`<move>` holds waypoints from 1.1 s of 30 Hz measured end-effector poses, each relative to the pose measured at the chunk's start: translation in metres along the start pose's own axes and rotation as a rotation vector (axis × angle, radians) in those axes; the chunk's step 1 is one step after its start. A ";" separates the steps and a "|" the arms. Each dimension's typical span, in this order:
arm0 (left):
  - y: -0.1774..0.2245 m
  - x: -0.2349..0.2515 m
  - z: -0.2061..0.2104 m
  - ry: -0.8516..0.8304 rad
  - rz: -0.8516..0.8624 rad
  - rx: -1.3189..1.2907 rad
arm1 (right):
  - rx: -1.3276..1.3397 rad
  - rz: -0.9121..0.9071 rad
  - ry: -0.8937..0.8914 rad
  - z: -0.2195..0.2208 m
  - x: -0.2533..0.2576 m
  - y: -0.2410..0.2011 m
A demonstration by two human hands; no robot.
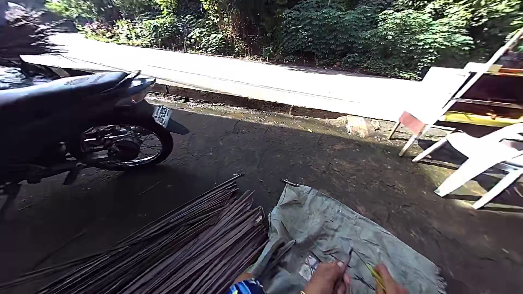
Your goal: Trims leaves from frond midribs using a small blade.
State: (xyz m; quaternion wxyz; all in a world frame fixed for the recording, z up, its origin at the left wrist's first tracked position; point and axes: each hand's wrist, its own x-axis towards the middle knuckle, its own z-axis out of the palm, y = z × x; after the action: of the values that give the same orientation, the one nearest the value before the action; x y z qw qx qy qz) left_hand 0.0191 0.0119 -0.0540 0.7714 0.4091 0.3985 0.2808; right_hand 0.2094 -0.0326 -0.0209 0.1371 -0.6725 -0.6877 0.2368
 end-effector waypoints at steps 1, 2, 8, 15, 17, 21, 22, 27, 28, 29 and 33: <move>-0.001 0.004 -0.002 -0.025 -0.006 0.000 | -0.055 0.075 -0.001 0.009 0.000 0.013; 0.001 0.005 -0.003 -0.041 -0.016 0.008 | -0.075 0.144 -0.009 0.012 -0.001 0.012; 0.011 0.003 0.000 -0.067 -0.055 0.002 | -0.182 0.015 0.143 0.020 -0.002 0.000; 0.004 -0.002 -0.002 -0.119 -0.078 0.053 | -0.250 -0.142 0.321 0.032 -0.004 0.007; 0.006 -0.003 -0.002 -0.119 -0.093 0.017 | -0.274 -0.183 0.340 0.038 -0.005 0.002; 0.005 -0.003 0.001 -0.140 -0.160 0.045 | -0.392 -0.103 0.398 0.035 0.007 0.025; 0.004 -0.003 0.002 -0.163 -0.166 0.054 | -0.404 -0.078 0.406 0.030 0.010 0.034; 0.001 -0.014 0.003 -0.246 -0.196 0.026 | -0.362 0.349 0.279 -0.013 0.016 0.062; 0.001 -0.015 0.002 -0.245 -0.194 0.000 | -0.369 0.332 0.337 -0.017 0.013 0.065; 0.001 -0.015 0.001 -0.238 -0.196 -0.030 | -0.374 0.262 0.403 -0.016 0.009 0.062; 0.009 -0.011 0.000 -0.233 -0.226 -0.164 | -0.349 -0.221 0.476 0.020 -0.006 0.028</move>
State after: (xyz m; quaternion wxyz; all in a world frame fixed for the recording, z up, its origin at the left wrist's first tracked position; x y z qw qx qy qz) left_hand 0.0125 0.0077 -0.0422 0.8698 0.3273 0.3255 0.1745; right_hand 0.2237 -0.0423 -0.0518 0.2016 -0.6434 -0.7356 -0.0654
